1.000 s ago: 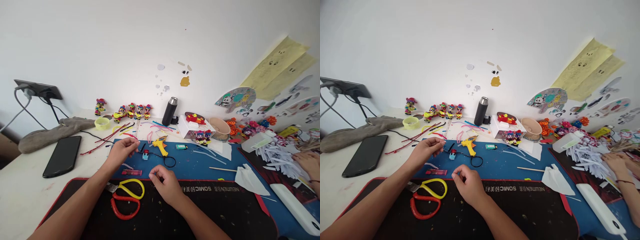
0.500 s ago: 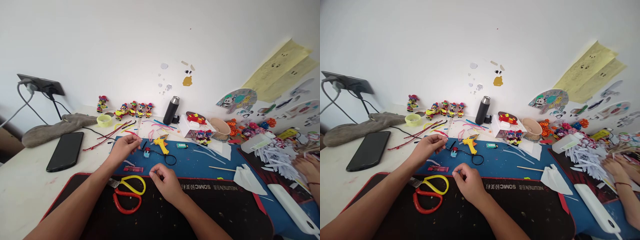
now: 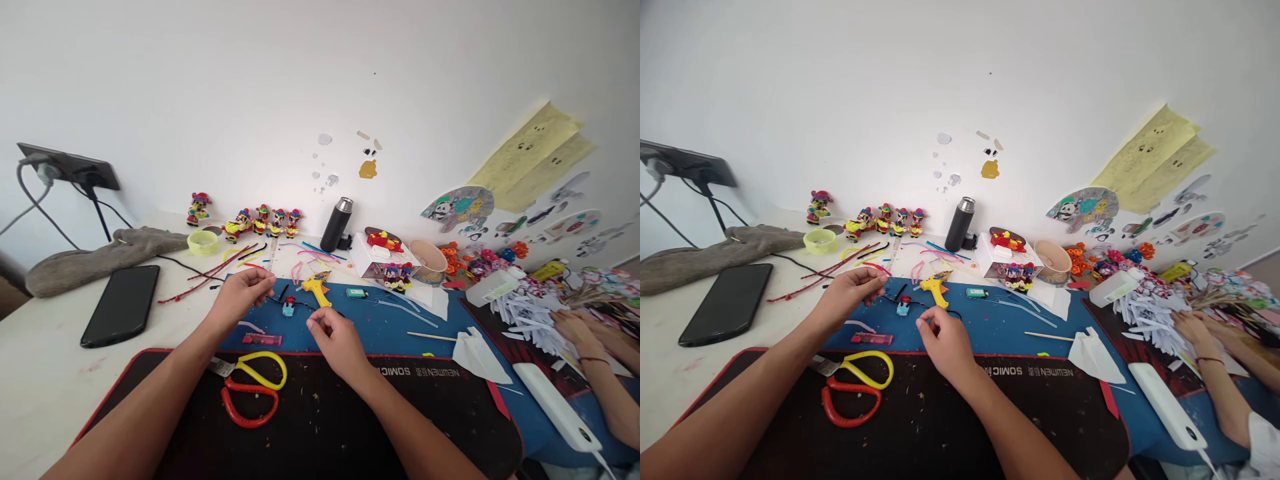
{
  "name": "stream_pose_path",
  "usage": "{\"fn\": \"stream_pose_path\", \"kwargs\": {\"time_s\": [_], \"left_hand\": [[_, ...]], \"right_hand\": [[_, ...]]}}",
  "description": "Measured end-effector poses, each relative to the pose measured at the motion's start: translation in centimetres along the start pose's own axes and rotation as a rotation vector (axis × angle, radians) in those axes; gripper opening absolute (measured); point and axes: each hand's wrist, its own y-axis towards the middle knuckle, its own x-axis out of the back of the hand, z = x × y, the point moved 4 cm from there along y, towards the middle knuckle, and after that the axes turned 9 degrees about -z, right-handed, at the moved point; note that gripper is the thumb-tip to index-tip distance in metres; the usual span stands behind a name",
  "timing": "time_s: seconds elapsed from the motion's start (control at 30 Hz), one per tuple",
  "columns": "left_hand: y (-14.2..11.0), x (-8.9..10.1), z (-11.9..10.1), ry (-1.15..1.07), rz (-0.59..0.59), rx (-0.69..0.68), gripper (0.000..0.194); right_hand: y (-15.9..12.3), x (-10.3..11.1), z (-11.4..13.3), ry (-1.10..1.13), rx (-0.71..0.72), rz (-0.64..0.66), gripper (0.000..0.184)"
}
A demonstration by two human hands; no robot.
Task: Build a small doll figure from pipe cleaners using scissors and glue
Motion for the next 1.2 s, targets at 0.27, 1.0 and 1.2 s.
{"fn": "stream_pose_path", "kwargs": {"time_s": [0.27, 1.0, 1.2], "left_hand": [[0.1, 0.0, 0.2, -0.022, 0.0, 0.018, 0.045], [0.0, -0.4, 0.3, -0.029, 0.03, 0.014, 0.045], [0.0, -0.5, 0.5, -0.031, 0.041, 0.014, 0.047]], "right_hand": [[5.2, 1.7, -1.1, -0.393, -0.005, -0.037, 0.03], [8.0, -0.4, -3.5, -0.563, -0.089, -0.008, 0.032], [7.2, 0.5, -3.7, -0.26, -0.104, -0.159, 0.039]]}}
